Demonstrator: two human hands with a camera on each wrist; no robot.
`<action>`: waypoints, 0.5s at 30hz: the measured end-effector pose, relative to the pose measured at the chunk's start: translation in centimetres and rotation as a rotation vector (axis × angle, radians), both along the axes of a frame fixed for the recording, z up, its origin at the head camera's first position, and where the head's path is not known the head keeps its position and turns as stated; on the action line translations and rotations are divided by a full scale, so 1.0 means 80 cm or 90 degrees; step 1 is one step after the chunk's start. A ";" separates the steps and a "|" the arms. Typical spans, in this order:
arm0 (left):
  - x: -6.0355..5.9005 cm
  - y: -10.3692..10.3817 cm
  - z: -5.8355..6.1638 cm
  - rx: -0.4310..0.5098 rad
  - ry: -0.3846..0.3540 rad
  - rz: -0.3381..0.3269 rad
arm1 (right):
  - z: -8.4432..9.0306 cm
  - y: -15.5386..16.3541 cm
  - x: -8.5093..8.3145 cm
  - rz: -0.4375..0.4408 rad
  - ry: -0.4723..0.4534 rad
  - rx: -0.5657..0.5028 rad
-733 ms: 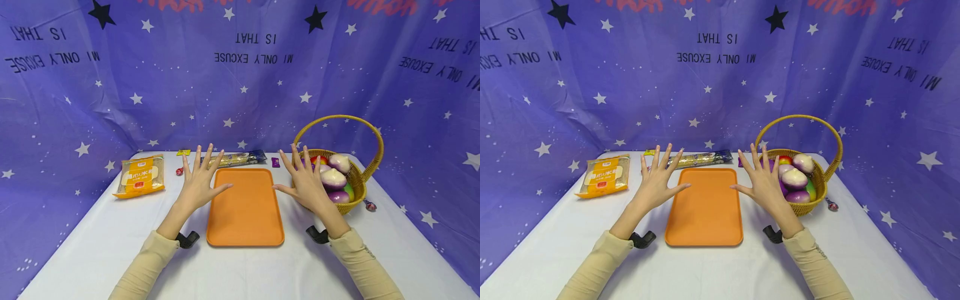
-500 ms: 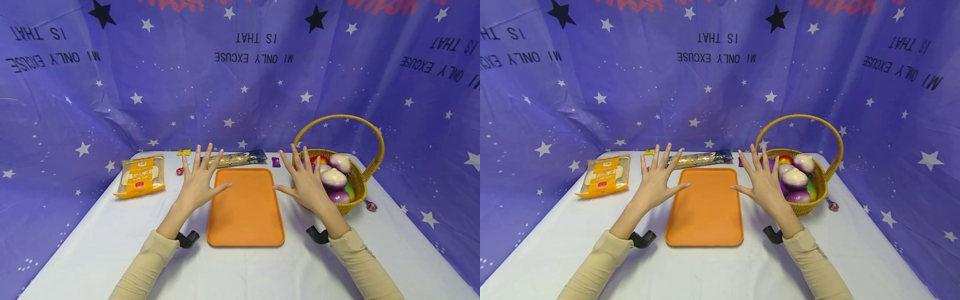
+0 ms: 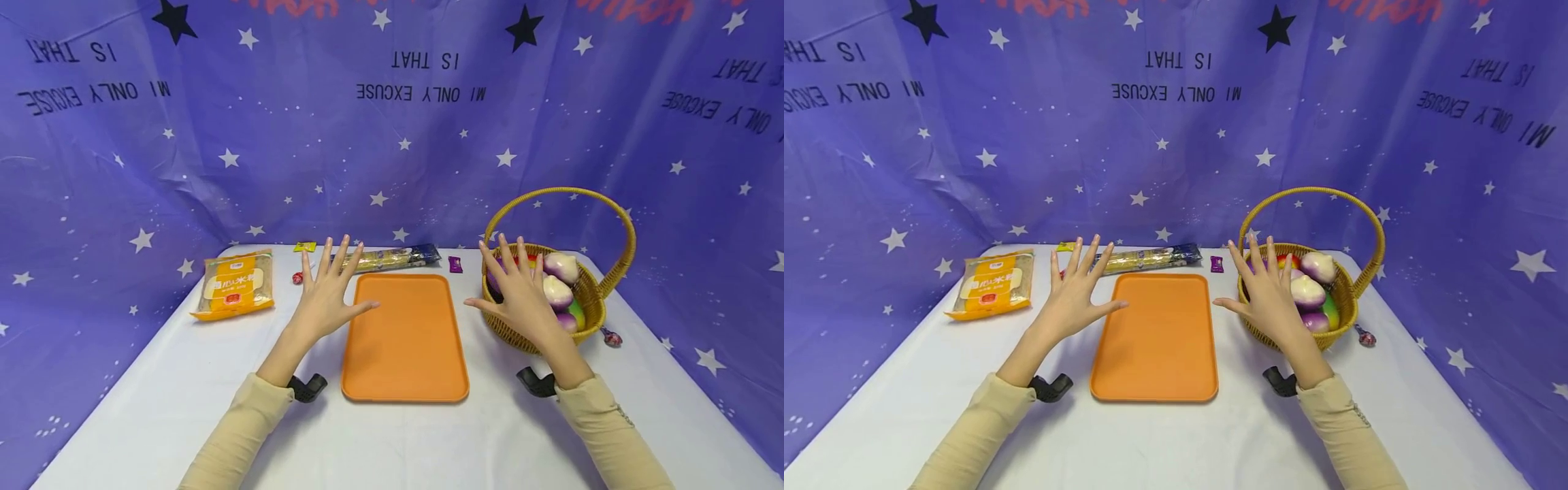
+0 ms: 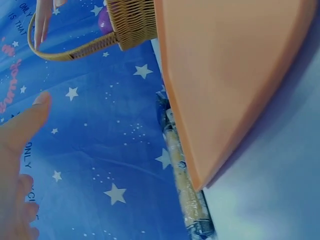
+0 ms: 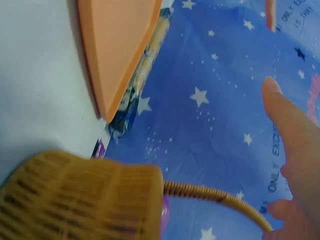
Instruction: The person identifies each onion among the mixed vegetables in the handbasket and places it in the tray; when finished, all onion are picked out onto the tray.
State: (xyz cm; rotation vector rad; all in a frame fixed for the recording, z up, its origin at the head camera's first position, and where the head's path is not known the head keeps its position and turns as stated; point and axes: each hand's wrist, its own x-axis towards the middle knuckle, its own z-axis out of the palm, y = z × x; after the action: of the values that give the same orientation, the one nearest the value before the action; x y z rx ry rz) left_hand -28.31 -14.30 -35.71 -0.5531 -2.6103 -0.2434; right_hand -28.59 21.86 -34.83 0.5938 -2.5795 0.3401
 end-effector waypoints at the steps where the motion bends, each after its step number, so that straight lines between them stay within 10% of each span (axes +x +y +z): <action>1: -0.001 -0.001 -0.001 0.001 -0.010 -0.004 | 0.001 0.006 0.000 0.000 -0.003 -0.007; 15: -0.010 -0.018 -0.027 0.094 -0.207 -0.073 | 0.014 0.108 -0.005 -0.014 -0.101 -0.105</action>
State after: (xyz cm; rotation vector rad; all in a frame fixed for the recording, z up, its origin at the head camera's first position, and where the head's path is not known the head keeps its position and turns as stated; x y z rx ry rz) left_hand -29.08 -15.71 -37.86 -0.6577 -2.8407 -0.6037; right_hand -28.96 30.48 -33.73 0.4969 -2.6715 0.6079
